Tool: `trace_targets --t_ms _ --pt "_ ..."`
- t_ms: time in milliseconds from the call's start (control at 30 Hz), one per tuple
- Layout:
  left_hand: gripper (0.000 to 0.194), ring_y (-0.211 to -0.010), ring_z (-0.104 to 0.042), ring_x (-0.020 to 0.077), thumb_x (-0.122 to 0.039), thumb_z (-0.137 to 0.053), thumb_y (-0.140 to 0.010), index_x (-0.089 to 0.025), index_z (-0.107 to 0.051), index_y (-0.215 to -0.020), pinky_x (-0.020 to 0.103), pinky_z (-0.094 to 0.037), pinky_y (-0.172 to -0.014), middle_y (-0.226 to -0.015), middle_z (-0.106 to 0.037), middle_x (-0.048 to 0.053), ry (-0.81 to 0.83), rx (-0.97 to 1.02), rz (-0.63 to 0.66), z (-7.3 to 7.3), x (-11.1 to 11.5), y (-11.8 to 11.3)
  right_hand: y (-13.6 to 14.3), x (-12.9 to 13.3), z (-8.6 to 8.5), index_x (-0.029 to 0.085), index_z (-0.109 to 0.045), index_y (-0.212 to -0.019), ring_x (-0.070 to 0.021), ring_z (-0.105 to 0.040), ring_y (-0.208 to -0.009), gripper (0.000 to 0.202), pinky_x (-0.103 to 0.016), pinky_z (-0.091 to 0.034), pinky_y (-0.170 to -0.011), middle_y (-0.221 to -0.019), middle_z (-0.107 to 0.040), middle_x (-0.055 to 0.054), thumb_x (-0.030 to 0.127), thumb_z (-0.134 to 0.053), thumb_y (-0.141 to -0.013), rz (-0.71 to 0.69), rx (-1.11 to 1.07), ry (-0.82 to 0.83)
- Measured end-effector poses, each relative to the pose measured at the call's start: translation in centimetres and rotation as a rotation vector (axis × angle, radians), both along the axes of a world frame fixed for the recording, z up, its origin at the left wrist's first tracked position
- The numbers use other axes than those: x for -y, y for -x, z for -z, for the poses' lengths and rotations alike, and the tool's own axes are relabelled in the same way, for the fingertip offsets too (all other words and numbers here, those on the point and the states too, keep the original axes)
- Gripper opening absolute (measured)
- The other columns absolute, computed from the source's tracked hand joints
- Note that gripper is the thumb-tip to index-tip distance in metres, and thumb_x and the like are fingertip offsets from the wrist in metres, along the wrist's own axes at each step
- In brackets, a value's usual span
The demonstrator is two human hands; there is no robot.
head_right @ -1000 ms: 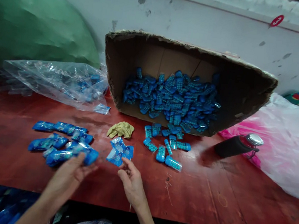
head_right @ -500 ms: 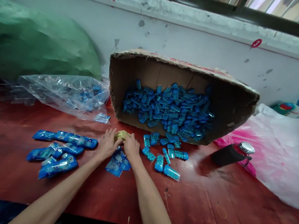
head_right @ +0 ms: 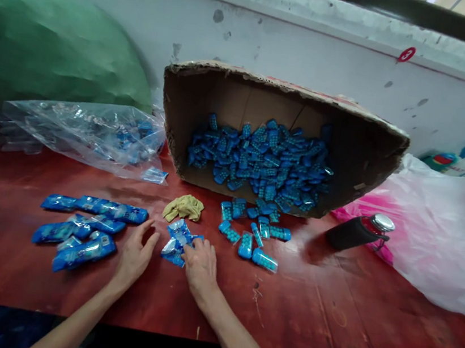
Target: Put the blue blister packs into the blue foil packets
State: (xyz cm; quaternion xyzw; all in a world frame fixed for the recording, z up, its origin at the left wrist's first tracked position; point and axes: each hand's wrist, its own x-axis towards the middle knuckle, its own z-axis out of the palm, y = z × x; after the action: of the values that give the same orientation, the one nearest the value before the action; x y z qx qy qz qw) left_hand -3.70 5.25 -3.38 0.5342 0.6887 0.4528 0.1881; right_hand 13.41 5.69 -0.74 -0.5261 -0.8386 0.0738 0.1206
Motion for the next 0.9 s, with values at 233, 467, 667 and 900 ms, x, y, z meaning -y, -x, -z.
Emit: trace_targets --t_ms 233,467,667,900 --pt "0.062 -0.08 -0.061 0.0194 -0.039 -0.061 -0.063 -0.012 -0.044 -0.116 0.033 -0.048 -0.071 -0.112 -0.056 0.017 0.227 0.538 -0.121 -1.2 3.4 -2.5 0.1 1.2 0.3 0.027 -0.062 -0.094 -0.0182 -0.048 -0.076 0.016 -0.029 -0.032 -0.065 -0.084 -0.06 -0.003 0.025 -0.05 -0.085 0.047 -0.057 -0.134" --pt "0.035 -0.048 -0.05 0.01 -0.038 -0.063 -0.058 -0.012 -0.064 -0.081 0.02 -0.035 -0.043 -0.062 -0.062 0.002 0.394 0.707 0.018 -2.9 2.9 -3.7 -0.3 2.4 -0.5 0.027 -0.061 -0.102 -0.0181 -0.051 -0.082 0.023 -0.03 -0.039 -0.074 -0.089 -0.06 -0.005 0.02 -0.047 -0.084 0.044 -0.403 -0.036" --pt "0.031 -0.043 -0.049 0.0098 -0.042 -0.066 -0.055 -0.012 -0.063 -0.062 0.02 -0.037 -0.041 -0.049 -0.059 0.001 0.394 0.823 0.051 -1.9 2.9 -3.9 0.1 1.1 -0.1 0.018 -0.063 -0.095 -0.0138 -0.055 -0.066 0.021 -0.024 -0.045 -0.062 -0.08 -0.062 -0.002 0.024 -0.052 -0.078 0.174 -0.872 0.3" --pt "0.035 -0.041 -0.048 0.0094 -0.044 -0.069 -0.052 -0.012 -0.06 -0.06 0.021 -0.039 -0.037 -0.047 -0.056 0.0 0.492 0.954 0.126 -1.5 3.1 -3.4 0.8 0.4 0.4 0.017 -0.062 -0.075 -0.0128 -0.055 -0.062 0.025 -0.02 -0.042 -0.057 -0.067 -0.062 0.0 0.028 -0.042 -0.084 0.286 -0.74 0.277"
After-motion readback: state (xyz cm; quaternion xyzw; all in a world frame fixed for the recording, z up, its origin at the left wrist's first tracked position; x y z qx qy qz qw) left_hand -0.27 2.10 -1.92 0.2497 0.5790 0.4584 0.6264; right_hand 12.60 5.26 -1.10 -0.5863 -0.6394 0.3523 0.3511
